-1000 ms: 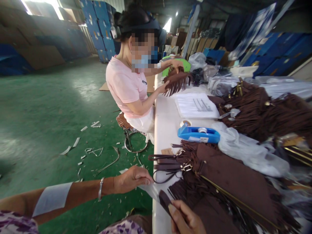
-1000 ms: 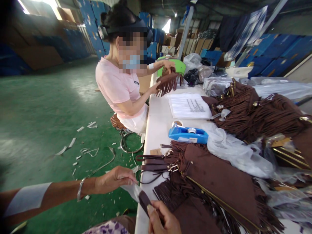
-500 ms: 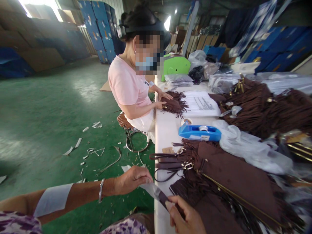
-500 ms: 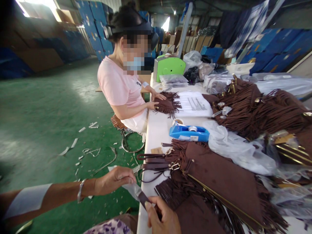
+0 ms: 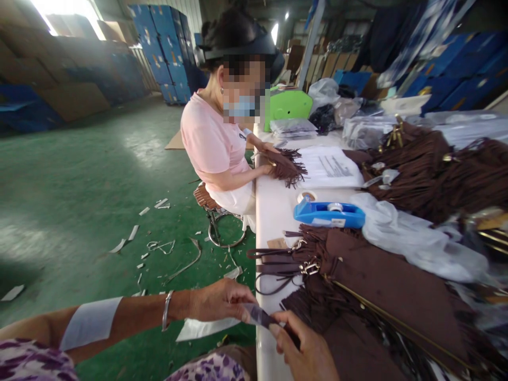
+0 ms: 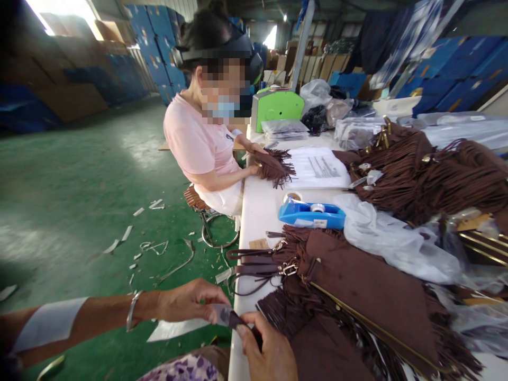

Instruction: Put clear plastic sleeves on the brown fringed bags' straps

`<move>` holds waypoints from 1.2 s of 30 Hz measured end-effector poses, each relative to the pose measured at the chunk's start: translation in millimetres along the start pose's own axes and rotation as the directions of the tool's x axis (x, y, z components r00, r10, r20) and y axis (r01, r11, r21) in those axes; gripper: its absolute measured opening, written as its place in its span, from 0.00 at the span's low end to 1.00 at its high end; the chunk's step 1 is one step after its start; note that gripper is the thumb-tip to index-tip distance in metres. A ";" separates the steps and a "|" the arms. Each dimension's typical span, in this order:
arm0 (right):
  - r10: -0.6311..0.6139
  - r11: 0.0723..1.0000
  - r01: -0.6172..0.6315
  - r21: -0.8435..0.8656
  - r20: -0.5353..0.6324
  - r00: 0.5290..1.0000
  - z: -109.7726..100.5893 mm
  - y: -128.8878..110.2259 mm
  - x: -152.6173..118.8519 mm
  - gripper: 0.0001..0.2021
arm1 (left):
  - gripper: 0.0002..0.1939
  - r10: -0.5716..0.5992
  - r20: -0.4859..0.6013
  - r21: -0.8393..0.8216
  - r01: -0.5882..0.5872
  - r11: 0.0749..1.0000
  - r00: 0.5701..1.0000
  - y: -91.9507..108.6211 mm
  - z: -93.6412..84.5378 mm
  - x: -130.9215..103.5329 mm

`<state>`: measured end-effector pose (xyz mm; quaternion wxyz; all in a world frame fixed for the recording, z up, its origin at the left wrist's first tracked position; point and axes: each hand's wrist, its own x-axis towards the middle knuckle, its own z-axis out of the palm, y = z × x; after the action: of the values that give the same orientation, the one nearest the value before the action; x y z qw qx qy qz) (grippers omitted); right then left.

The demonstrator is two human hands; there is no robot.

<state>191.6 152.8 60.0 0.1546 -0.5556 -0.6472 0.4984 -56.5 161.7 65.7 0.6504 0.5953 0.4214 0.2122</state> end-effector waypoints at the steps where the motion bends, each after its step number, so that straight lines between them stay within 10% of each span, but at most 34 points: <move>1: -0.002 1.000 0.002 -0.003 0.003 1.000 0.2 -0.2 -0.5 0.16 | 0.29 -0.016 0.005 -0.039 0.017 0.999 1.000 -1.3 1.6 1.0; 21: -0.183 0.907 0.167 -0.387 -0.005 0.983 21.1 -2.1 -5.2 0.09 | 0.13 0.100 -0.015 0.372 -0.087 0.924 0.995 -8.0 19.4 8.2; 30: -0.311 0.860 0.272 -0.432 -0.022 0.950 15.1 36.7 -14.6 0.10 | 0.09 -0.144 -0.072 0.323 0.160 0.933 0.987 -38.7 0.9 -4.7; 36: -0.282 0.865 0.263 -0.428 0.018 0.959 34.0 29.4 -7.2 0.10 | 0.08 -0.245 -0.054 0.226 0.251 0.941 0.968 -49.3 26.1 -1.4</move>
<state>185.0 127.0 23.1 0.1129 -0.4900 -0.8086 0.3055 -47.6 135.2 17.4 0.5929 0.6065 0.5228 0.0857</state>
